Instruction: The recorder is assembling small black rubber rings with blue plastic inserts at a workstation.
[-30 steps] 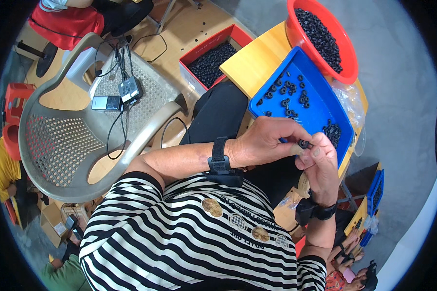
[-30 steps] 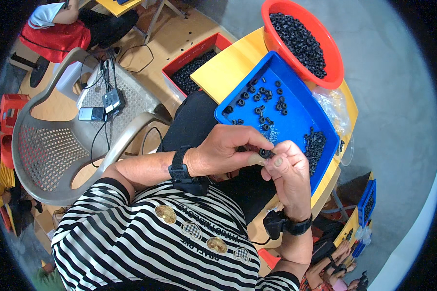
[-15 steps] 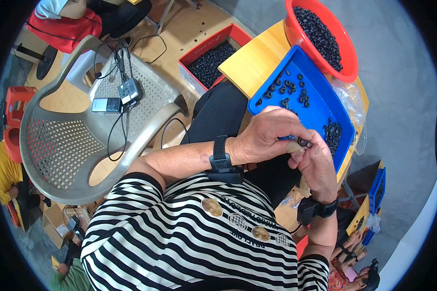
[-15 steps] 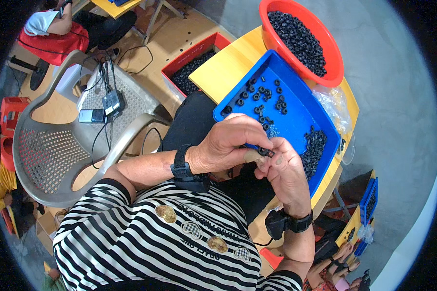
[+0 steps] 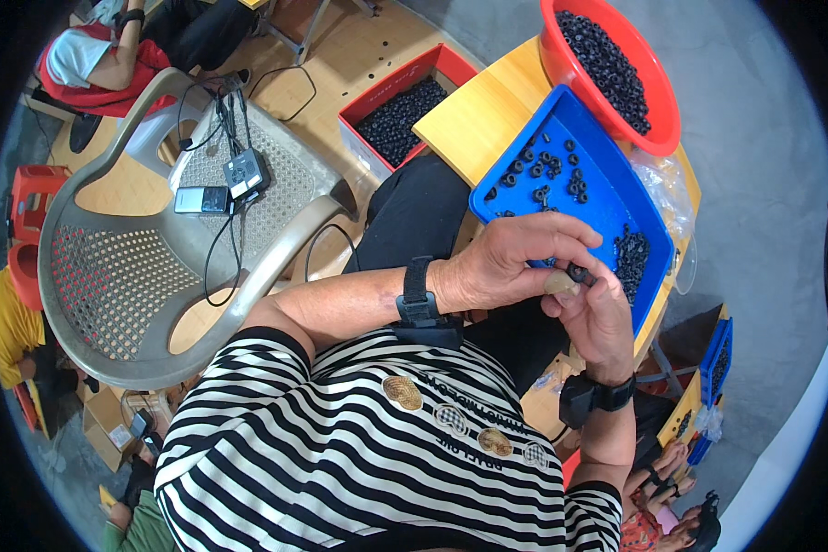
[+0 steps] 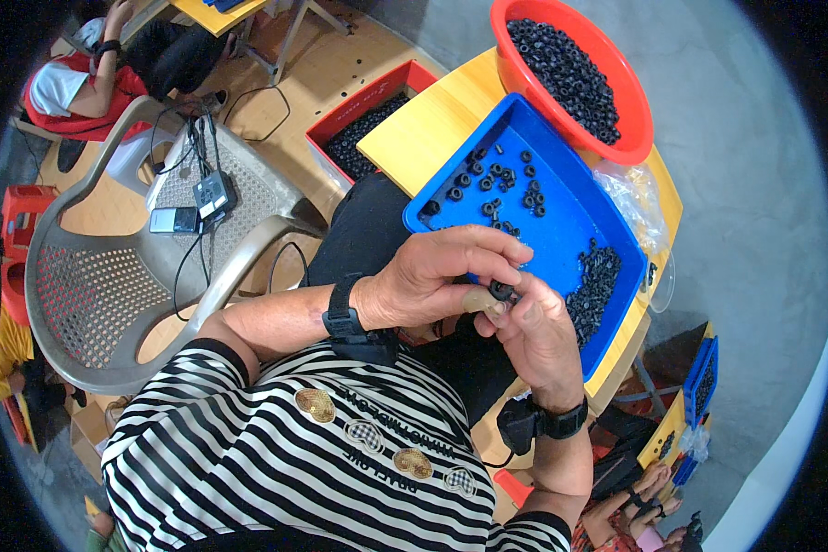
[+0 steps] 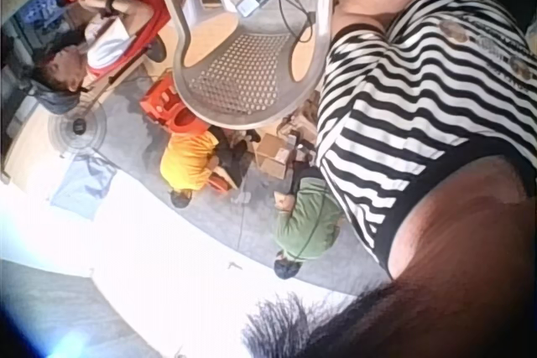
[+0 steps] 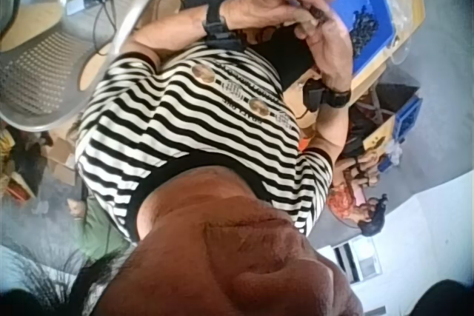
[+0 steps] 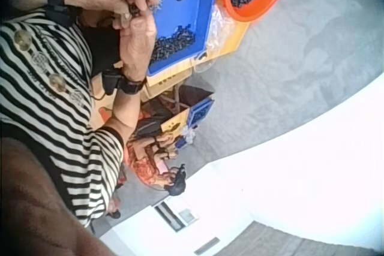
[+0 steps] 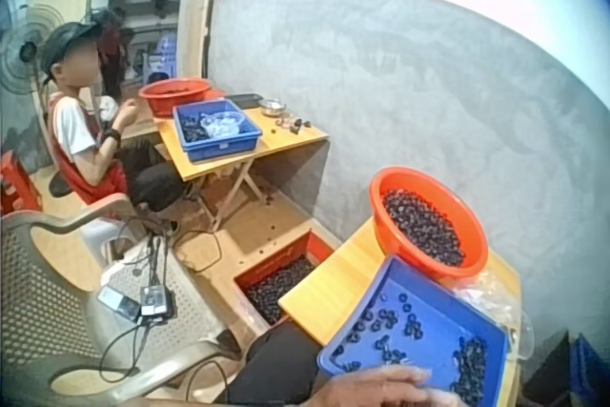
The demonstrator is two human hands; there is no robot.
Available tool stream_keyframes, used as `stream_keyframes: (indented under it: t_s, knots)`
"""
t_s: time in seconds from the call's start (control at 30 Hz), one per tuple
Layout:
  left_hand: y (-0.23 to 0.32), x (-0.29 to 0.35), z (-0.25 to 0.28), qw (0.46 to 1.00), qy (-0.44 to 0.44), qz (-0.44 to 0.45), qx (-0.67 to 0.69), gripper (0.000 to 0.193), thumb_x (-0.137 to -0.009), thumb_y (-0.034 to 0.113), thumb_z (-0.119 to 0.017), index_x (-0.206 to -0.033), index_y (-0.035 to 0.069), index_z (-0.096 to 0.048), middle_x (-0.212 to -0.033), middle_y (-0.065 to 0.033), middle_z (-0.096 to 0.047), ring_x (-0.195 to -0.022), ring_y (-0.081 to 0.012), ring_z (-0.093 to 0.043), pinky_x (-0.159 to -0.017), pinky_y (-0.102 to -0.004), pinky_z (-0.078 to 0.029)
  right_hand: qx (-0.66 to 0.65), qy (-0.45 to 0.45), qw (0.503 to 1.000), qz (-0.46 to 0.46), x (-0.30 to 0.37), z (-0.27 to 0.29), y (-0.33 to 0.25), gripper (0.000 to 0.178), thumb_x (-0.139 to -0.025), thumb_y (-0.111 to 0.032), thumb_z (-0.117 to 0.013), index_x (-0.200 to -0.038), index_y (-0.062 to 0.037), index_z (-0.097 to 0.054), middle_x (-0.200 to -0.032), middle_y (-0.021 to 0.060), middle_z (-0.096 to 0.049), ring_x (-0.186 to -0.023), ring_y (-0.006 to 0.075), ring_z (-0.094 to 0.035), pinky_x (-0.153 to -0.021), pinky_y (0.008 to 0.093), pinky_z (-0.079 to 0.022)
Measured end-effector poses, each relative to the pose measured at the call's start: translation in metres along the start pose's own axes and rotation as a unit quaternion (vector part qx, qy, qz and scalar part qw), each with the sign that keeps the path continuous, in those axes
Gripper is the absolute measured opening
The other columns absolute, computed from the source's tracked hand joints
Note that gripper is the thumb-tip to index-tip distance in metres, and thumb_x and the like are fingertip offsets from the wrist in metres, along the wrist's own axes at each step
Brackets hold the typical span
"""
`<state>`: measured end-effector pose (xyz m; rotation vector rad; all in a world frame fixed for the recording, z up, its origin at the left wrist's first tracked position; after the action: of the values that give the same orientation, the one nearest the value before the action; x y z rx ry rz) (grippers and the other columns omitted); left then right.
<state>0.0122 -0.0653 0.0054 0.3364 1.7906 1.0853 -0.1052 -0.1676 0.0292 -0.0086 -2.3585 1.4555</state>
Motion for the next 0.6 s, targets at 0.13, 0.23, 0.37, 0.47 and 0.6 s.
stream_keyframes:
  t_s: [0.13, 0.23, 0.37, 0.47, 0.6]
  knots:
    - [0.011, -0.004, 0.005, 0.999, -0.023, 0.039, -0.003, 0.032, -0.07, 0.007, -0.071, -0.102, 0.012, -0.066, -0.103, -0.005, -0.063, -0.09, -0.0191, -0.062, -0.076, -0.0291, -0.051, 0.012, 0.019, 1.0, 0.01, 0.001, -0.001, -0.002, 0.058, -0.081, -0.041, -0.067, -0.117, 0.0004, -0.05, -0.104, 0.0044, -0.052, -0.082, 0.0135, -0.053, -0.065, 0.0296, -0.041]
    - [0.01, -0.005, 0.006, 0.997, -0.054, 0.025, -0.039, 0.033, -0.071, 0.009, -0.071, -0.103, 0.01, -0.065, -0.105, -0.0073, -0.063, -0.093, -0.0225, -0.063, -0.08, -0.0311, -0.051, 0.022, -0.004, 1.0, 0.012, 0.001, 0.001, -0.003, 0.059, -0.08, -0.041, -0.068, -0.118, 0.0002, -0.049, -0.103, 0.004, -0.052, -0.078, 0.0105, -0.05, -0.062, 0.0277, -0.04]
    - [0.007, -0.005, 0.0, 0.996, -0.005, -0.061, -0.072, 0.031, -0.071, 0.016, -0.071, -0.101, 0.01, -0.065, -0.1, -0.0062, -0.064, -0.091, -0.0232, -0.062, -0.078, -0.0324, -0.051, 0.006, -0.018, 1.0, 0.001, 0.001, 0.001, -0.003, 0.061, -0.08, -0.041, -0.069, -0.119, -0.0004, -0.047, -0.097, 0.0024, -0.053, -0.071, 0.0069, -0.046, -0.057, 0.0246, -0.038]
    - [0.013, -0.004, -0.006, 0.99, 0.018, -0.092, -0.101, 0.032, -0.069, 0.017, -0.072, -0.099, 0.008, -0.064, -0.099, -0.0056, -0.065, -0.092, -0.0241, -0.062, -0.079, -0.0331, -0.051, -0.02, -0.027, 0.999, 0.016, 0.003, -0.008, 0.0, 0.06, -0.082, -0.042, -0.066, -0.121, -0.0012, -0.046, -0.087, -0.0011, -0.051, -0.067, 0.0047, -0.041, -0.054, 0.0226, -0.035]
    - [0.017, -0.006, -0.01, 0.985, 0.042, -0.113, -0.12, 0.032, -0.067, 0.014, -0.072, -0.097, 0.007, -0.064, -0.098, -0.0051, -0.065, -0.093, -0.0244, -0.062, -0.079, -0.0332, -0.051, -0.051, 0.047, 0.996, 0.061, 0.005, -0.018, 0.002, 0.061, -0.079, -0.042, -0.069, -0.12, -0.0031, -0.047, -0.079, -0.002, -0.051, -0.064, 0.0054, -0.046, -0.053, 0.0213, -0.036]
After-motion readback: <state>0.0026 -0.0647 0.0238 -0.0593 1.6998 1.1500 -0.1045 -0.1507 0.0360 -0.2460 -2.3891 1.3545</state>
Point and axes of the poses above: each hand's wrist, its own x-axis away from the middle knuckle, its own z-axis out of the back of the hand, y = z × x, the point moved 3 cm from there along -x, towards the middle knuckle
